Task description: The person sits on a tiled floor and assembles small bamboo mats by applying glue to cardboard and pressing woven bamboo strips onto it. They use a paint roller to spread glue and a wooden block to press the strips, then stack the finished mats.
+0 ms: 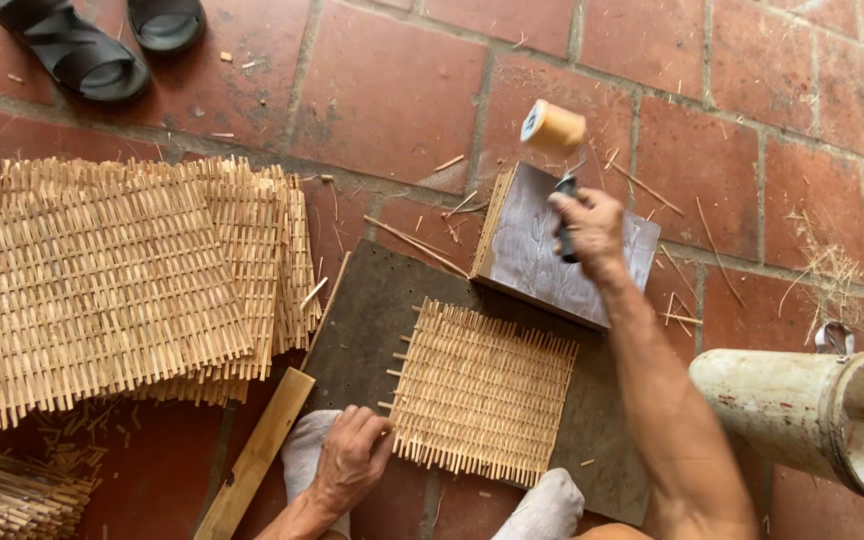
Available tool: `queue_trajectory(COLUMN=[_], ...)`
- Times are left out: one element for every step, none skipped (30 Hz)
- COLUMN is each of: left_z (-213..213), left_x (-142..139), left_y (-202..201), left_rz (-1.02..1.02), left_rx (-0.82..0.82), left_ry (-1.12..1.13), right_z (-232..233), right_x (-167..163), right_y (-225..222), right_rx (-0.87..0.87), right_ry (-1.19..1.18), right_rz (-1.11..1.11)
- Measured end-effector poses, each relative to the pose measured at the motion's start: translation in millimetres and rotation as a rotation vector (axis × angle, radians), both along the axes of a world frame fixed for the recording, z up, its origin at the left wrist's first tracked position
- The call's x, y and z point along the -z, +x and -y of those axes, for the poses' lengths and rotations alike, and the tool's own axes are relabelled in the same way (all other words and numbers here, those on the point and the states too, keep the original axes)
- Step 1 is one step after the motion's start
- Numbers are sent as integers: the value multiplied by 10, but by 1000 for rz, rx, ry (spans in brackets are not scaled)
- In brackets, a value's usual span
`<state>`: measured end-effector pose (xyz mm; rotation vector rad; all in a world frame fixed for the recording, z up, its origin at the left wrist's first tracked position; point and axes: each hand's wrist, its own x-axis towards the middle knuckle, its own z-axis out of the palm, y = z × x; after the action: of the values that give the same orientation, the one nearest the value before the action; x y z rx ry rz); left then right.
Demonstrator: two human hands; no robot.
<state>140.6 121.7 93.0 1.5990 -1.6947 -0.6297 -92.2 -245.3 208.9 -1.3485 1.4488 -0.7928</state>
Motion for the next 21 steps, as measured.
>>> queue_trajectory(left_z=[-10, 22, 16, 14, 38, 46, 47, 62, 68, 54, 51, 67, 72, 57, 57, 69, 71, 73, 80, 82, 83], left_x=[-6, -14, -38, -59, -71, -88, -101, -99, -99, -97, -85, -64, -47, -35, -16, 1, 12, 19, 24, 21, 13], left_y=[28, 60, 77, 71, 64, 62, 51, 40, 34, 25, 14, 2, -4, -13, -18, -10, -2, -1, 4, 12, 17], left_rz=[-30, -29, -38, -48, -51, -53, -54, -40, -24, -10, -2, 10, 22, 27, 38, 51, 55, 56, 57, 54, 51], left_rx=[1, -22, -40, -56, -46, -34, -25, -13, 0, 14, 27, 35, 45, 47, 43, 38, 39, 42, 46, 44, 43], left_ry=[36, -10, -43, -76, -73, -67, -59, -55, -47, -36, 10, 51, 97, 89, 75, 60, 57, 54, 50, 42, 31], right_z=[70, 77, -30, -121, -194, -311, -438, -544, -642, -720, -746, -723, -686, -636, -551, -461, -389, -304, -219, -168, -142], right_x=[-87, -203, -305, -399, -500, -604, -695, -744, -797, -839, -850, -839, -806, -752, -685, -616, -530, -444, -372, -293, -247], right_y=[-128, -322, -586, -853, -1131, -1433, -1725, -1967, -2183, -2368, -2490, -2541, -2524, -2444, -2301, -2105, -1862, -1586, -1297, -1006, -764], right_rx=[-55, -77, -93, -165, -234, -298, -366, -339, -310, -293, -278, -264, -297, -334, -372, -447, -522, -600, -676, -710, -741], right_ry=[-5, 20, 59, 43, 19, -27, -69, -25, 23, 56, 80, 96, 68, 44, 11, -56, -118, -164, -212, -206, -201], right_rz=[10, -118, -255, -264, -270, -525, -778, -941, -1101, -1095, -1086, -1075, -1058, -1039, -1016, -1083, -1148, -1131, -1115, -1100, -1087])
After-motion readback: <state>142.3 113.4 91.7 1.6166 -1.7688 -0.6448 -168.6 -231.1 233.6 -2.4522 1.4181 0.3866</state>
